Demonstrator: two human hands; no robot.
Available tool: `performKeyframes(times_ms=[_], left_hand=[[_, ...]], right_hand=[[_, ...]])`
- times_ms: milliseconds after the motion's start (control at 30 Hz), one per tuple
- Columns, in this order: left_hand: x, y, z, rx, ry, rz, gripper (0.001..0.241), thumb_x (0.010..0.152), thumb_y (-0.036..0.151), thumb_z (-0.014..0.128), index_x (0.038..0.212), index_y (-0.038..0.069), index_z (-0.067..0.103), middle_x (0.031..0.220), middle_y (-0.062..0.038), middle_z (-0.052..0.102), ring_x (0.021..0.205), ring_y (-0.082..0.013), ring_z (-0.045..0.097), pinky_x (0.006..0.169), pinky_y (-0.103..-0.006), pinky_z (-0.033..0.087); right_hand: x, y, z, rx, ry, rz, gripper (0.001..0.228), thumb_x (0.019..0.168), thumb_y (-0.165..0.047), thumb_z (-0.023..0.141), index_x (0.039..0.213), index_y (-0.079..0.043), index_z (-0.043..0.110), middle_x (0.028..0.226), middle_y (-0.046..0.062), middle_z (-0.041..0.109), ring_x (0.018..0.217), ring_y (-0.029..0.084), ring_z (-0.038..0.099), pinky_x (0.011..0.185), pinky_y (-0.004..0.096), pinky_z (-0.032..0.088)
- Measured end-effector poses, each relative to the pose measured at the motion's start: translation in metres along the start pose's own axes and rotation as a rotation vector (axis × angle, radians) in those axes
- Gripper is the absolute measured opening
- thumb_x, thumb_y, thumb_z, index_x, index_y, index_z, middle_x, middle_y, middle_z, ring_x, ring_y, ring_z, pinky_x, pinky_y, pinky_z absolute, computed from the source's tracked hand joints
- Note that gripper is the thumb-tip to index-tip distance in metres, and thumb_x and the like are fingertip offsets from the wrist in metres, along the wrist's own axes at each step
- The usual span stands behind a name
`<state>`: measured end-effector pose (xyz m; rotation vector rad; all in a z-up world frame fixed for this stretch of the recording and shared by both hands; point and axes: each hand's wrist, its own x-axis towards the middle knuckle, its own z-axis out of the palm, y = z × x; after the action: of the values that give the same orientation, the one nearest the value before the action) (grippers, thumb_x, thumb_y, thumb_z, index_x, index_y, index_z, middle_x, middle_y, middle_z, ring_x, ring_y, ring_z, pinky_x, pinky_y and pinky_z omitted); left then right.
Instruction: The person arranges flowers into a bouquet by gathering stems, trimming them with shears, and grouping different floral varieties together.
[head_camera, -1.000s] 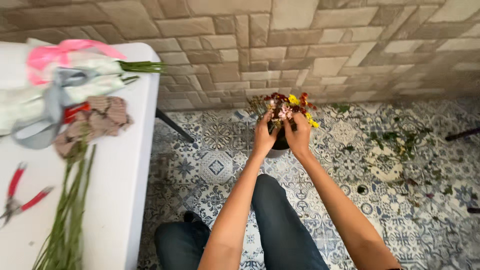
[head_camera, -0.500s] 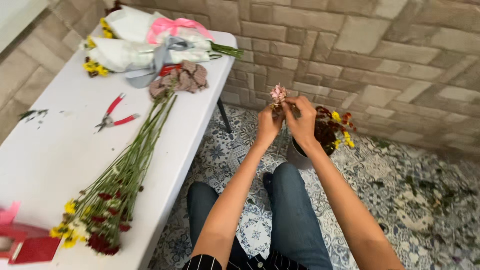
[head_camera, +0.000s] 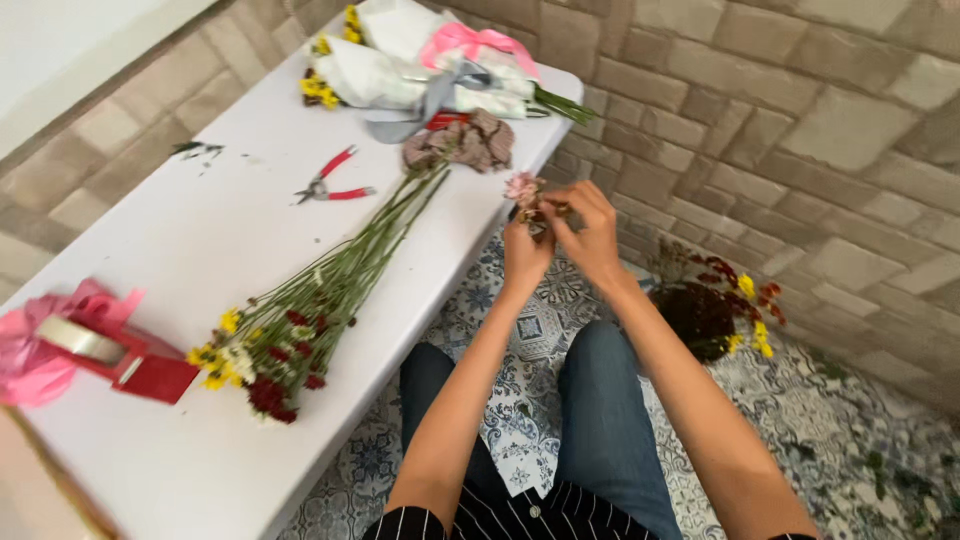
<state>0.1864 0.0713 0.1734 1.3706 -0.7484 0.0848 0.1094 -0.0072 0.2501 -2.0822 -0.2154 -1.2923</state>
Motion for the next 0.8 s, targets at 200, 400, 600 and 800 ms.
performKeyframes(times_ms=[200, 400, 600, 800], left_hand=[[0.0, 0.073, -0.066, 0.208, 0.25, 0.101, 0.021, 0.101, 0.007, 0.056, 0.099, -0.007, 0.072, 0.082, -0.03, 0.071, 0.081, -0.05, 0.069, 0.064, -0.0544, 0.058], [-0.013, 0.043, -0.122, -0.258, 0.486, -0.055, 0.02, 0.103, 0.011, 0.067, 0.121, 0.003, 0.07, 0.111, -0.018, 0.075, 0.105, -0.0221, 0.07, 0.086, -0.0412, 0.062], [-0.034, 0.063, -0.17, -0.34, 0.593, -0.099, 0.026, 0.109, 0.014, 0.057, 0.132, 0.002, 0.056, 0.127, -0.021, 0.069, 0.119, -0.0309, 0.067, 0.098, -0.0435, 0.058], [-0.053, 0.086, -0.194, -0.339, 0.751, -0.08, 0.033, 0.107, 0.027, 0.061, 0.131, 0.006, 0.056, 0.128, -0.017, 0.069, 0.12, -0.029, 0.068, 0.102, -0.041, 0.056]], right_hand=[[0.021, -0.025, 0.067, 0.206, -0.13, -0.113, 0.019, 0.088, -0.001, 0.078, 0.107, -0.005, 0.078, 0.091, 0.013, 0.07, 0.08, 0.033, 0.065, 0.072, 0.043, 0.053], [0.047, -0.066, 0.099, 0.339, -0.316, -0.226, 0.034, 0.09, -0.023, 0.083, 0.117, -0.003, 0.073, 0.102, 0.014, 0.07, 0.093, 0.034, 0.064, 0.084, 0.045, 0.05], [0.043, -0.053, 0.111, 0.318, -0.537, -0.265, 0.041, 0.084, -0.012, 0.079, 0.123, -0.002, 0.068, 0.11, 0.021, 0.068, 0.099, 0.042, 0.063, 0.088, 0.05, 0.048], [0.038, -0.017, 0.11, 0.237, -0.672, -0.244, 0.03, 0.089, -0.002, 0.075, 0.119, -0.001, 0.071, 0.104, 0.017, 0.071, 0.098, 0.038, 0.066, 0.09, 0.048, 0.048]])
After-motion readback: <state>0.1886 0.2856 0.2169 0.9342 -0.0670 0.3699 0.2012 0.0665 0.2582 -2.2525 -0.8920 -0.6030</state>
